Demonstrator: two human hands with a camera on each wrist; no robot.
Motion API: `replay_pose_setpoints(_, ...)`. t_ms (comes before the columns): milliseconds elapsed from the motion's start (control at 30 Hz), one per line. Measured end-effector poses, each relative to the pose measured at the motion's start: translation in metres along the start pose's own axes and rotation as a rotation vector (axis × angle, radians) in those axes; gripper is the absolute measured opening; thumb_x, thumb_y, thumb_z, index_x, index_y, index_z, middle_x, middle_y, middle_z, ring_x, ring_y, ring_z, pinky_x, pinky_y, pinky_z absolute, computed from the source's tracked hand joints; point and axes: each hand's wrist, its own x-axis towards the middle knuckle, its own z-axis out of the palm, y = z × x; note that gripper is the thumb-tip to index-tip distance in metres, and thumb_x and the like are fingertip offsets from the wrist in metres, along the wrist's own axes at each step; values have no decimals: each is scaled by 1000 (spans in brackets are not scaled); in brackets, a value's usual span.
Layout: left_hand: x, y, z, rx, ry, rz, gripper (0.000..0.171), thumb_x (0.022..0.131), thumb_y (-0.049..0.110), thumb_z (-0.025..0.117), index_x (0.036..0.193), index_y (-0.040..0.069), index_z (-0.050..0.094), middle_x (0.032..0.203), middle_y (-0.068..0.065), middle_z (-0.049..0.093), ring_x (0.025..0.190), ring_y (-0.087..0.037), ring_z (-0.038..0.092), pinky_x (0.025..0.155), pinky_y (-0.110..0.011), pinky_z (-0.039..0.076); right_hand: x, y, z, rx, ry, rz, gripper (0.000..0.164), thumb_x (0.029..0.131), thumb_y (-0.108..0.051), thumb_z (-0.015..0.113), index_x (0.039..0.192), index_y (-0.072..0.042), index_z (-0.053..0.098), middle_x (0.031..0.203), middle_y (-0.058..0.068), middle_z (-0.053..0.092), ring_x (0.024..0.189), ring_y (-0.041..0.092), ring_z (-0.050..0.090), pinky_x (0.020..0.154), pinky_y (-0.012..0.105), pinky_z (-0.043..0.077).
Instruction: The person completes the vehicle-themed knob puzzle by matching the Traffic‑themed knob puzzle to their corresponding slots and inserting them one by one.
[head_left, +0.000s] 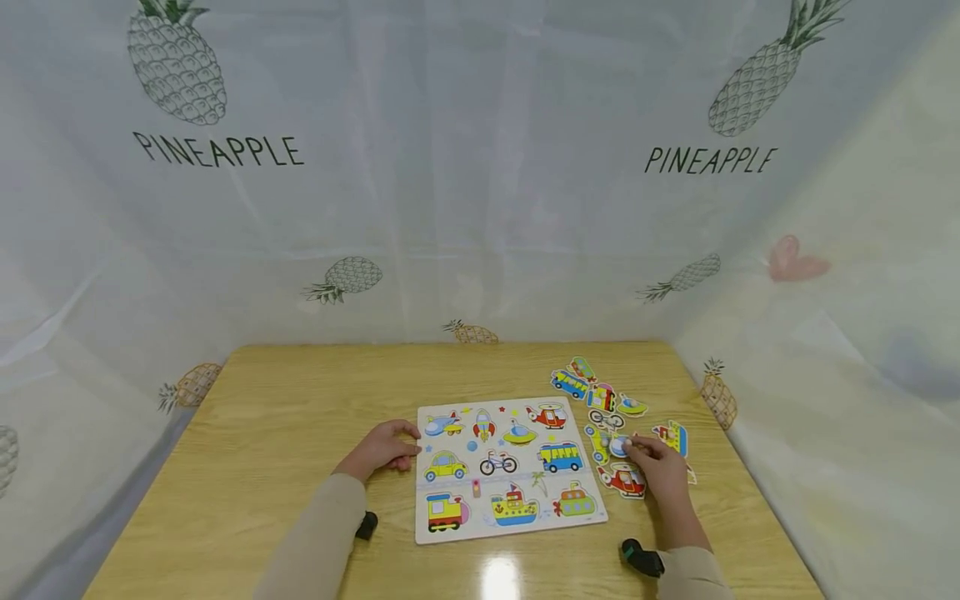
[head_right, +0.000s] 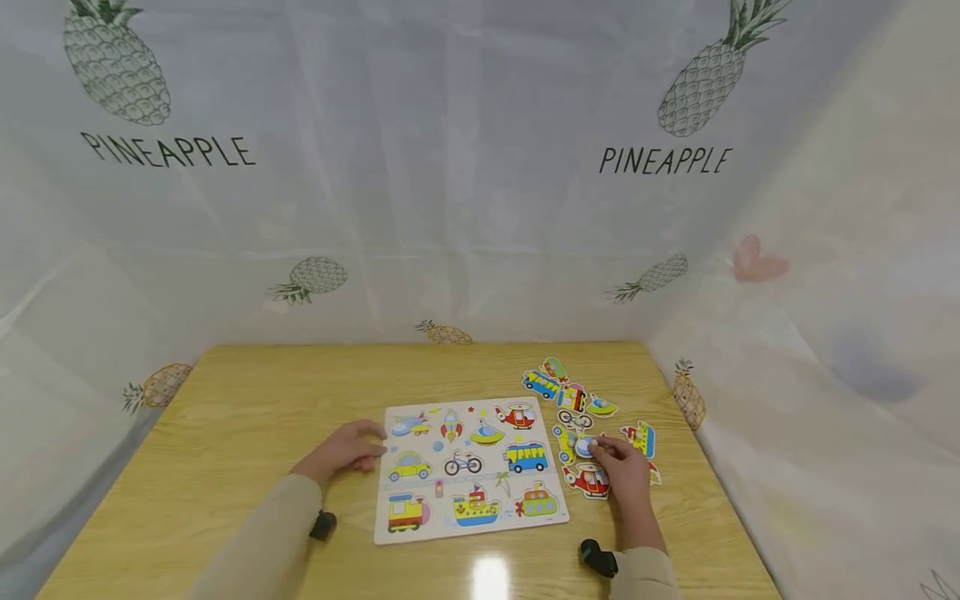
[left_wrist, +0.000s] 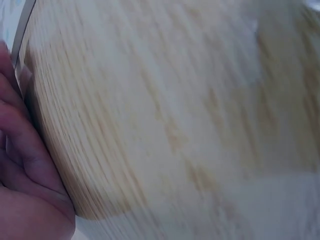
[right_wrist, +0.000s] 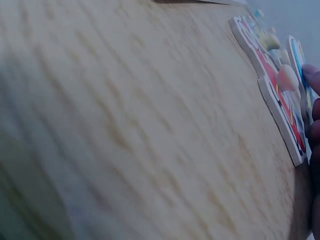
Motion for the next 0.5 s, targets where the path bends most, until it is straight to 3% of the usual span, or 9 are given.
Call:
replay_pose_setpoints(133,0,2,1,3,2,10,23,89,8,71,109,3,62,56,-4,61,46,-10,56,46,-21,41,-2,-5,-2,-60,-39,-6,45,89,-32,73,119,1,67,93,2,62,78,12,52,62,23,45)
replay_pose_setpoints(267,-4,5,2,-20,-11,-4,23,89,7,71,109,2,62,56,-5,60,46,-10,56,46,-22,43,-13,-15,2,-45,-72,-32,47,87,-34,75,118,1,68,97,1,63,81,11,53,65,23,46)
replay_pose_setpoints(500,-9,8,2,-30,-3,-20,23,89,6,71,110,2,62,56,-5,60,46,-10,55,46,-22,44,-39,-49,46,-12,-124,-148,27,84,-24,79,102,-4,75,94,2,57,80,15,48,66,25,43)
